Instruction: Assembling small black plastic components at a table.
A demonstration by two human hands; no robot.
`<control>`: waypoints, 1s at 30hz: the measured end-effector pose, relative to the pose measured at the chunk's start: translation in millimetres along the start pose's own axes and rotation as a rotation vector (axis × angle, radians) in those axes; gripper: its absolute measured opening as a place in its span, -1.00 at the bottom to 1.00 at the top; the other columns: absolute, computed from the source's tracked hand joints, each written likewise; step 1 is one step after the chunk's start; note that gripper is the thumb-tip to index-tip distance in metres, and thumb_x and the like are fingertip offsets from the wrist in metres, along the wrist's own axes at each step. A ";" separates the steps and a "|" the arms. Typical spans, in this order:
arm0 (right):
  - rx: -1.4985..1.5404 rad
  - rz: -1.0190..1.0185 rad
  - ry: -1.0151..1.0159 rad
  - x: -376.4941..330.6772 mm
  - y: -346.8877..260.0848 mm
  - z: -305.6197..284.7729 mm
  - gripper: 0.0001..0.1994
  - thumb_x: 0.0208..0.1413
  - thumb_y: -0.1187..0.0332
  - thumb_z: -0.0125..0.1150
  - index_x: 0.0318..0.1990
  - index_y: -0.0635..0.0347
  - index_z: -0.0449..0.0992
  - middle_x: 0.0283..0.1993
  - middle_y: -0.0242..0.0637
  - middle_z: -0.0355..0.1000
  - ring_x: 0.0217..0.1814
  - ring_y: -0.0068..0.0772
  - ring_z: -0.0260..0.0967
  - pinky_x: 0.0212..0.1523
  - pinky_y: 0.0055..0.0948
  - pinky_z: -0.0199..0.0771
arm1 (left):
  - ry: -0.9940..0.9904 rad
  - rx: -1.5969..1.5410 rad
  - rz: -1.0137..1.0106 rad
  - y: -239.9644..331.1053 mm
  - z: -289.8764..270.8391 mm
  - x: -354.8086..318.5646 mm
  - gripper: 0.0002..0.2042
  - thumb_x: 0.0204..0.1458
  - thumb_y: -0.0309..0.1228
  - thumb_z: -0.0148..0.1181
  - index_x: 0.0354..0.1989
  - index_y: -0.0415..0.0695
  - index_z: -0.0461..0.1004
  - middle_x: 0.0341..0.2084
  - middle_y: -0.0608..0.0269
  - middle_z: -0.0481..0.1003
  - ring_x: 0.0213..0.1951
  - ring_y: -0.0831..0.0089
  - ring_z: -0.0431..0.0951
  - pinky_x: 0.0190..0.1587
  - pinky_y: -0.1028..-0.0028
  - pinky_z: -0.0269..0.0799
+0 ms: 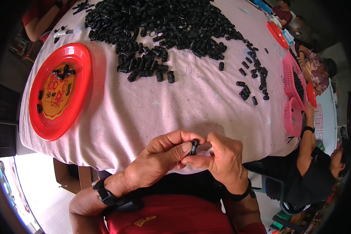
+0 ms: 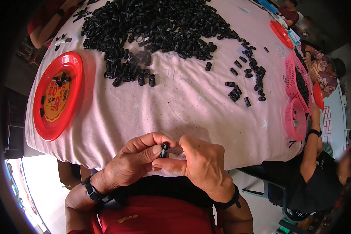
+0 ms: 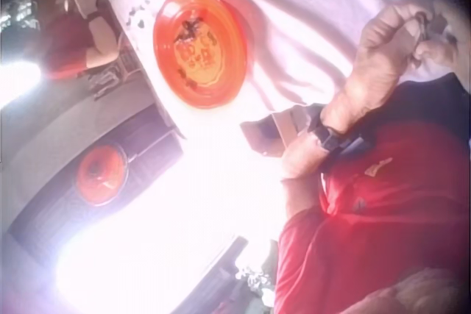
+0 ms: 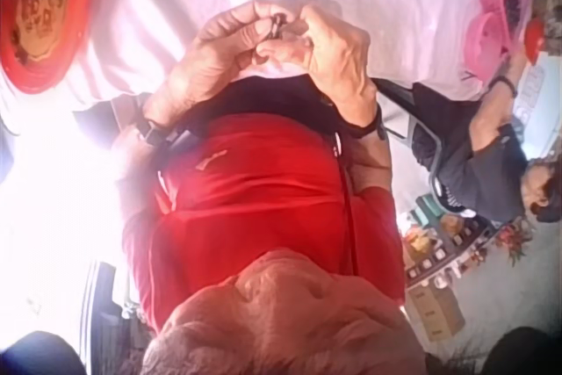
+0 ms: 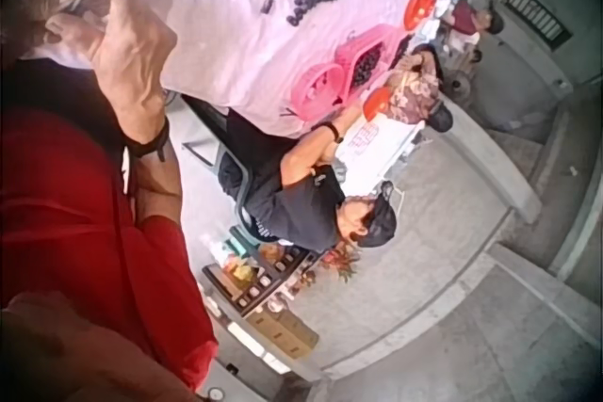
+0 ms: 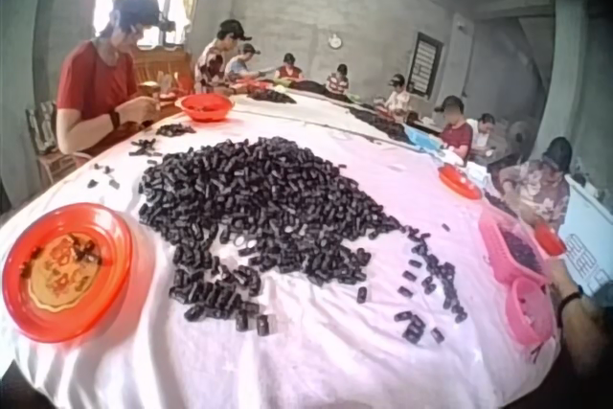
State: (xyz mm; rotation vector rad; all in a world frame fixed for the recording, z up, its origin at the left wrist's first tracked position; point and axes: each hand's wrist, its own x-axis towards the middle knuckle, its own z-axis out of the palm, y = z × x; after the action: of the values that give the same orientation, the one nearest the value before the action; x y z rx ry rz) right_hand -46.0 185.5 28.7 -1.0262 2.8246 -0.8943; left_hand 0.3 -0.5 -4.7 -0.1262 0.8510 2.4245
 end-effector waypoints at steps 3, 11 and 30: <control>-0.013 0.008 0.000 0.3 -0.3 0.3 -0.47 -0.18 -0.12 0.38 -0.51 0.23 0.40 -0.61 -0.26 0.46 -0.58 -0.28 0.50 -0.58 -0.42 0.43 | -0.015 0.016 0.006 0.7 -0.3 0.6 -0.76 0.24 -0.39 0.01 0.03 -0.17 0.39 -0.11 0.32 0.46 -0.20 0.62 0.46 -0.09 0.55 0.44; 0.000 0.025 -0.006 -0.8 -0.8 1.4 -0.46 -0.18 -0.14 0.37 -0.51 0.23 0.40 -0.61 -0.26 0.47 -0.57 -0.28 0.51 -0.58 -0.42 0.45 | 0.011 0.032 0.006 1.8 1.6 0.0 -0.75 0.24 -0.39 0.01 0.03 -0.19 0.39 -0.13 0.31 0.47 -0.20 0.61 0.47 -0.11 0.53 0.45; -0.024 0.040 -0.008 0.0 3.2 6.4 -0.46 -0.18 -0.14 0.37 -0.49 0.22 0.40 -0.63 -0.26 0.43 -0.62 -0.27 0.46 -0.60 -0.39 0.43 | 0.027 0.039 0.056 2.9 2.9 -0.5 -0.76 0.22 -0.35 0.07 0.00 -0.16 0.43 -0.27 0.44 0.46 -0.37 0.71 0.36 -0.29 0.66 0.31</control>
State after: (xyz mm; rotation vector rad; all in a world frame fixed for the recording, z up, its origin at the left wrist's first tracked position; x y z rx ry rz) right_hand -46.6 184.3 21.8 -0.9701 2.8456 -0.8530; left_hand -0.6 -0.8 -0.7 -0.1221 0.9257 2.4619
